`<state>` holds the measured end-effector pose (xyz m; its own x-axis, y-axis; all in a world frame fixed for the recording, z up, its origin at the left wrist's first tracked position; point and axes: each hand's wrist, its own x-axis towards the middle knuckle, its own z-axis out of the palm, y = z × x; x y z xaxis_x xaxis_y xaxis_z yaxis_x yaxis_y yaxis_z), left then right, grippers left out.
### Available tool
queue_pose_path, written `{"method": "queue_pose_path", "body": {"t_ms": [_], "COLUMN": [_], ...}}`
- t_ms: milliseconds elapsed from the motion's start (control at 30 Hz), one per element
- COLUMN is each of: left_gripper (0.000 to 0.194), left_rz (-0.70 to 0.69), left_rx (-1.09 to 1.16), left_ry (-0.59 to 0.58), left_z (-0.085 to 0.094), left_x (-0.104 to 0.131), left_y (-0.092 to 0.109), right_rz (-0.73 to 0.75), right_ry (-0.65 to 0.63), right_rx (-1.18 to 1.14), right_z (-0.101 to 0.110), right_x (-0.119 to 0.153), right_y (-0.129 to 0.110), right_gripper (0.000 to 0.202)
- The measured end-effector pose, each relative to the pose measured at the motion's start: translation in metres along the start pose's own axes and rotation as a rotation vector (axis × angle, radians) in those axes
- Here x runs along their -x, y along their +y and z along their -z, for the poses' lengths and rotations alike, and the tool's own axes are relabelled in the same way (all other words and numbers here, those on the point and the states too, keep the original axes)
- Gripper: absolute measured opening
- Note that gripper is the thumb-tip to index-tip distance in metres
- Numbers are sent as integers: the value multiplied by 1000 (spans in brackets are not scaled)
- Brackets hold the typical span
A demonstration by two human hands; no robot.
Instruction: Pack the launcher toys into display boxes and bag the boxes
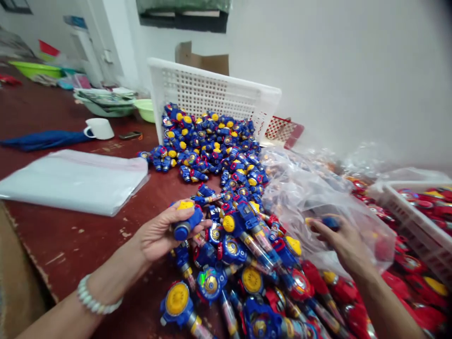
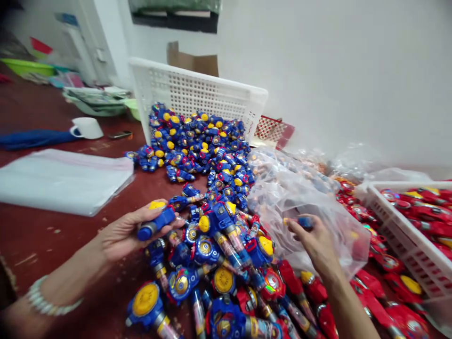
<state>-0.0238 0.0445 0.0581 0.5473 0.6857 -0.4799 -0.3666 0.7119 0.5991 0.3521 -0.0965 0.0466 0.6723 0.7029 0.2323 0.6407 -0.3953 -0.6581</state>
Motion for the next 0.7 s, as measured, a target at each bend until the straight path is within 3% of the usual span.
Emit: {"method": "queue_pose_path", "body": {"t_ms": [67, 100, 233, 300, 400, 500, 633, 700], "left_gripper": [39, 41, 49, 50, 46, 39, 28, 26], "left_rz": [-25, -59, -264, -345, -450, -650, -873, -920], "left_rx": [-36, -72, -136, -104, -89, -197, -447, -561], "left_ry": [-12, -6, -12, -30, 22, 135, 243, 273], "left_z": [-4, -8, -30, -38, -42, -40, -35, -34], "left_x": [4, 6, 16, 21, 24, 24, 26, 29], "left_y": [-8, -12, -29, -36, -43, -47, -52, -55], "right_rz": [-24, -20, 223, 345, 484, 579, 596, 445], "right_ry": [61, 62, -133, -89, 110, 175, 142, 8], "right_rx": [-388, -462, -523, -458, -348, -296, -356, -479], "right_z": [2, -2, -44, -67, -87, -96, -99, -96], "right_x": [39, 62, 143, 167, 183, 187, 187, 187], "right_y": [-33, -53, -123, -143, -153, -153, -156, -160], "right_gripper": [53, 50, 22, 17, 16, 15, 20, 15]}}
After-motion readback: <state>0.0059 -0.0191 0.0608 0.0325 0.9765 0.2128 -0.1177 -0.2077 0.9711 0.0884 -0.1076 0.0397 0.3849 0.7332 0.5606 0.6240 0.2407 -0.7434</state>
